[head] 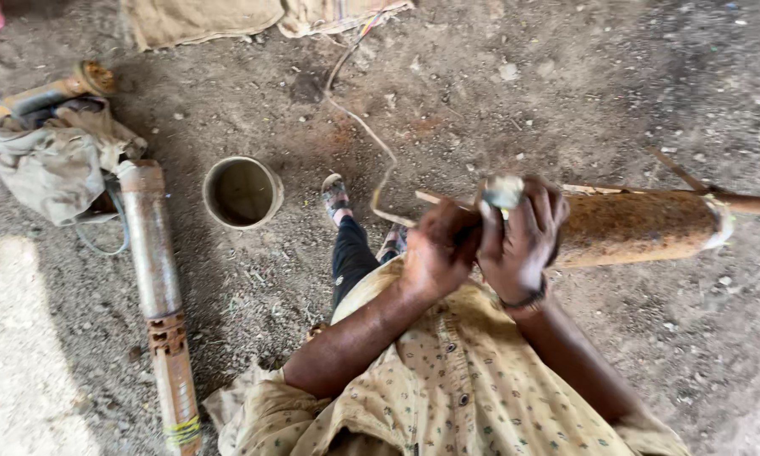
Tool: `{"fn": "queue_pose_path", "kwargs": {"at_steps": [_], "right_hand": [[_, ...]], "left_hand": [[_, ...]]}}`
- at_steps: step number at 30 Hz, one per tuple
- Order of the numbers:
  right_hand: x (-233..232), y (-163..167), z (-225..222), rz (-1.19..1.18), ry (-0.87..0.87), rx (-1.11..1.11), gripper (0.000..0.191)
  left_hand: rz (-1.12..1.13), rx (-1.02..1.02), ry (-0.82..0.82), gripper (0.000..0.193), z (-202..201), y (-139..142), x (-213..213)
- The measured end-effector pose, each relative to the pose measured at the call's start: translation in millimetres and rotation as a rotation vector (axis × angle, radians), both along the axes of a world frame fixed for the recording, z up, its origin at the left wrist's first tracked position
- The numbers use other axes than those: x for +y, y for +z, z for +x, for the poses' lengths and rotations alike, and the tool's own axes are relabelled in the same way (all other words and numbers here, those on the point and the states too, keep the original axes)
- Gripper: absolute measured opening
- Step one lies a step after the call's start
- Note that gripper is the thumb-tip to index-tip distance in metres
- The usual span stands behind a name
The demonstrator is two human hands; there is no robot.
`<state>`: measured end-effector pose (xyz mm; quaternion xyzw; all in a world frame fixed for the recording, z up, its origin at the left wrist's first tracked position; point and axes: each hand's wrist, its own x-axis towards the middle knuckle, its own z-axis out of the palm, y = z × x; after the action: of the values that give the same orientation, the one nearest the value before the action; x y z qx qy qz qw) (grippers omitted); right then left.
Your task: The person scrapes the insulation off several colored wires using a small metal tool, then twists the exposed ends together. The work is performed outdoors on a dirt surface with various tools and materials nearby.
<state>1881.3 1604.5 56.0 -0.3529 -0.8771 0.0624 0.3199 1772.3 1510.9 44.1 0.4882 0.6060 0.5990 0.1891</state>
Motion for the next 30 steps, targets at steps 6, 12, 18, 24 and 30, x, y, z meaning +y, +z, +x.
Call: {"fn": "queue_pose_path", "kwargs": {"at_steps": [6,12,18,24,30], "right_hand": [[138,40,51,-0.639,0.091,0.703,0.016],[-2,-43,130,-1.734,0.287,0.907,0.012],[-40,-62,109,-1.884,0.113,1.350,0.010],[-44,-62,125,-1.802,0.245,1.616,0.010],[-47,-55,131,-1.808,0.374,1.597,0.012]], "left_hand": [[-0.193,-0.428,-0.116,0.011,4,-12,-11],[-0.391,-0.206,-0.109,0.015,-20,-22,-12],[-0.418,-0.085,-0.132,0.014,-6,-22,-11],[-0.530,0.003,-0.117,0.015,-2,-26,-10],[-0.640,-0.092,-0.219,0.014,-1,-24,-24]]}}
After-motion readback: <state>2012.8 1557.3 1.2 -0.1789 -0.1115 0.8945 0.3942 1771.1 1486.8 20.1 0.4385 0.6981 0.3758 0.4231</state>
